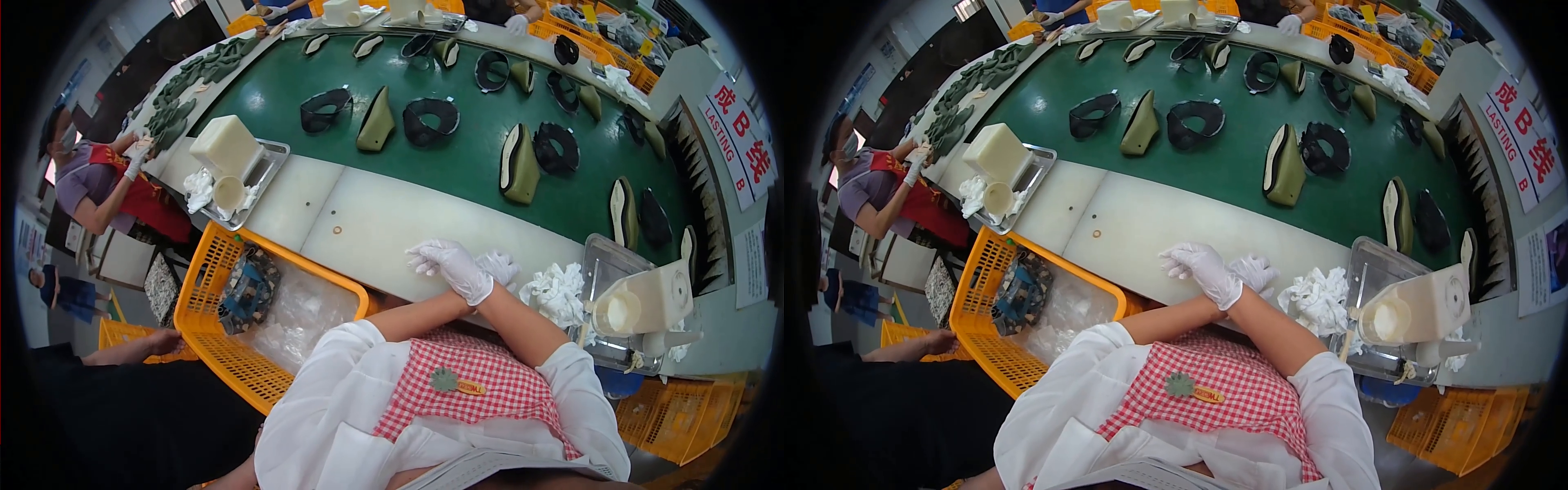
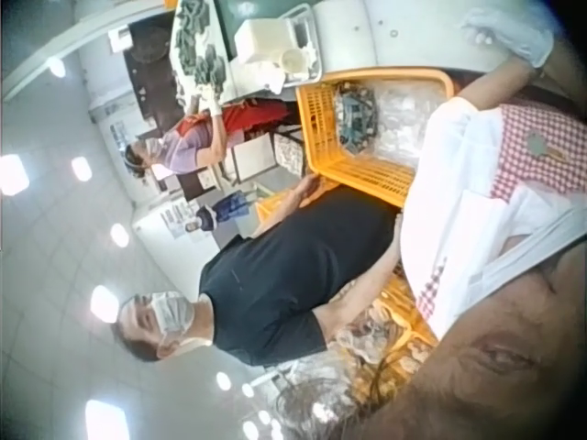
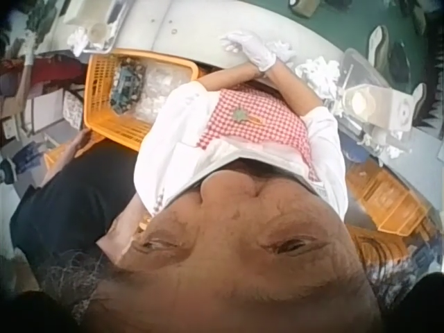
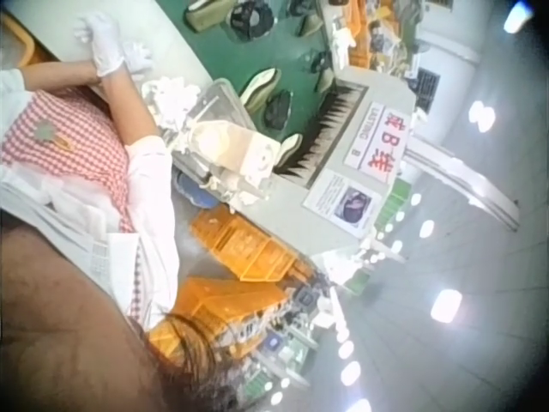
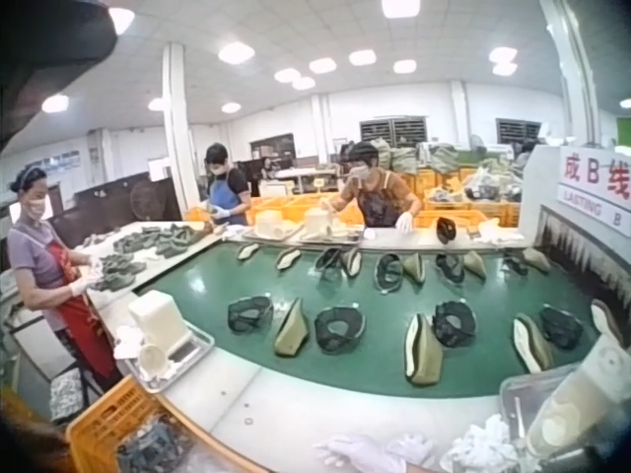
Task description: The person dips a brush into adhesive and applies it to the interiors of shoe uppers by hand, then hands an upper to another person.
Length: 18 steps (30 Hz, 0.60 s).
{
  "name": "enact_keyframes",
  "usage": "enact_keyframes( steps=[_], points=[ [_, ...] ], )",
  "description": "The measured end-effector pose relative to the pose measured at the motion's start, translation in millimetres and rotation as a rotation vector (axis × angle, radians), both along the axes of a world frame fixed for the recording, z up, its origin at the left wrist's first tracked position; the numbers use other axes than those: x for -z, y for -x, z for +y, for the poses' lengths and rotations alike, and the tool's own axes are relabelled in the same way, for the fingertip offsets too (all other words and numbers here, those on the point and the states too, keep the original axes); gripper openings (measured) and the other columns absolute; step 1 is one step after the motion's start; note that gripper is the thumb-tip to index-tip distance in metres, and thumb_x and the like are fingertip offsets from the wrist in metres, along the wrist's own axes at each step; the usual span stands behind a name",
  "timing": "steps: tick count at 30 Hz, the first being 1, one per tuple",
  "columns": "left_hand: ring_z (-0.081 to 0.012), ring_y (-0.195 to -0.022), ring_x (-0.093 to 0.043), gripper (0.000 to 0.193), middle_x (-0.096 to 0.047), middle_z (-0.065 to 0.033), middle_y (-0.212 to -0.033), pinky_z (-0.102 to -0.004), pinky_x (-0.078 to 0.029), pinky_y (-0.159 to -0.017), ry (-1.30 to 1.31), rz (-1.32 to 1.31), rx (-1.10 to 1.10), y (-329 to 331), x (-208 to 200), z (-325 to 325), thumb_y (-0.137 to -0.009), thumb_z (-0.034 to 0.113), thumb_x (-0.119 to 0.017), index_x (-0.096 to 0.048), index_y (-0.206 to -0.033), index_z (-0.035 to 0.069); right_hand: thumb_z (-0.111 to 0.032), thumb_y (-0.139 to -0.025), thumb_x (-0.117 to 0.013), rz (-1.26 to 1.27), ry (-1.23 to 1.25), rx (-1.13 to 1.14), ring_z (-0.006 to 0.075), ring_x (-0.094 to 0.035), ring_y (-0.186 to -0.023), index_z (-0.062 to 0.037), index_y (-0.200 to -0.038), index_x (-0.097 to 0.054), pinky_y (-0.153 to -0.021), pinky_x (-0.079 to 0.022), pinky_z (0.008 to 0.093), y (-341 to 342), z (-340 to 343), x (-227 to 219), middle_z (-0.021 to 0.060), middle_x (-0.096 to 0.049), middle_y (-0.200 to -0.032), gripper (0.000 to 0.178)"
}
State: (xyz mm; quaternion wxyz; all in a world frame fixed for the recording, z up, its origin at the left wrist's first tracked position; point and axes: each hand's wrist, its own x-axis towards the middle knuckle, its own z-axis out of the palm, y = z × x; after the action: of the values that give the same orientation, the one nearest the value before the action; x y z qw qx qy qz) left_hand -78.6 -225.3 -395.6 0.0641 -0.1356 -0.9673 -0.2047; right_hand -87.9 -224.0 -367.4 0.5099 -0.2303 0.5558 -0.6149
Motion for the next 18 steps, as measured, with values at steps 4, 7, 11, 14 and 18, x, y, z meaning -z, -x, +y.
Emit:
enact_keyframes(
  steps=[4,7,11,14,18],
  points=[
    [-0.0319,-0.089,-0.058,0.029,-0.059,-0.0133,-0.096,-0.0419,-0.049,-0.076,0.015,-0.021,0.017,-0.1,-0.4,-0.8,-0.076,0.028,-0.064,-0.06,-0.097,0.009,-0.02,-0.093,-0.05,-0.024,0.0,-0.005,0.008,-0.06,-0.071,-0.0047,-0.101,-0.067,-0.063,-0.044,0.0193,0.0,-0.3,0.3,0.0039,-0.068,-0.087,0.025],
    [-0.0329,-0.089,-0.058,0.027,-0.059,-0.0143,-0.095,-0.0425,-0.048,-0.076,0.001,-0.011,0.012,-1.5,0.0,-0.3,-0.077,0.029,-0.063,-0.06,-0.094,0.008,-0.02,-0.093,-0.05,-0.02,0.004,-0.004,0.0079,-0.06,-0.071,-0.0047,-0.102,-0.067,-0.063,-0.045,0.0194,-1.2,1.0,-1.5,0.0039,-0.068,-0.087,0.025],
    [-0.0338,-0.089,-0.057,0.025,-0.058,-0.0153,-0.095,-0.0426,-0.048,-0.076,-0.018,-0.004,0.01,-1.2,0.9,0.1,-0.078,0.03,-0.061,-0.059,-0.09,0.007,-0.02,-0.096,-0.045,0.001,-0.012,-0.027,0.0087,-0.06,-0.076,-0.0033,-0.107,-0.066,-0.068,-0.045,0.0202,0.0,1.6,-0.6,0.0048,-0.068,-0.092,0.029],
    [-0.0321,-0.092,-0.057,0.028,-0.058,-0.0138,-0.097,-0.0422,-0.048,-0.077,-0.027,0.009,0.014,-2.8,-0.6,-1.4,-0.077,0.029,-0.063,-0.059,-0.097,0.009,-0.02,-0.095,-0.045,0.0,-0.023,-0.028,0.0086,-0.06,-0.076,-0.0032,-0.107,-0.066,-0.069,-0.045,0.02,1.5,1.6,0.6,0.0046,-0.068,-0.092,0.029],
    [-0.0323,-0.093,-0.057,0.028,-0.058,-0.014,-0.098,-0.0424,-0.049,-0.077,0.003,-0.035,0.028,0.0,-5.1,-1.7,-0.077,0.029,-0.063,-0.059,-0.097,0.01,-0.02,-0.095,-0.045,0.0,-0.008,-0.031,0.0087,-0.06,-0.076,-0.0031,-0.108,-0.066,-0.069,-0.046,0.0201,4.0,1.2,0.0,0.0049,-0.068,-0.093,0.03]
  ],
)
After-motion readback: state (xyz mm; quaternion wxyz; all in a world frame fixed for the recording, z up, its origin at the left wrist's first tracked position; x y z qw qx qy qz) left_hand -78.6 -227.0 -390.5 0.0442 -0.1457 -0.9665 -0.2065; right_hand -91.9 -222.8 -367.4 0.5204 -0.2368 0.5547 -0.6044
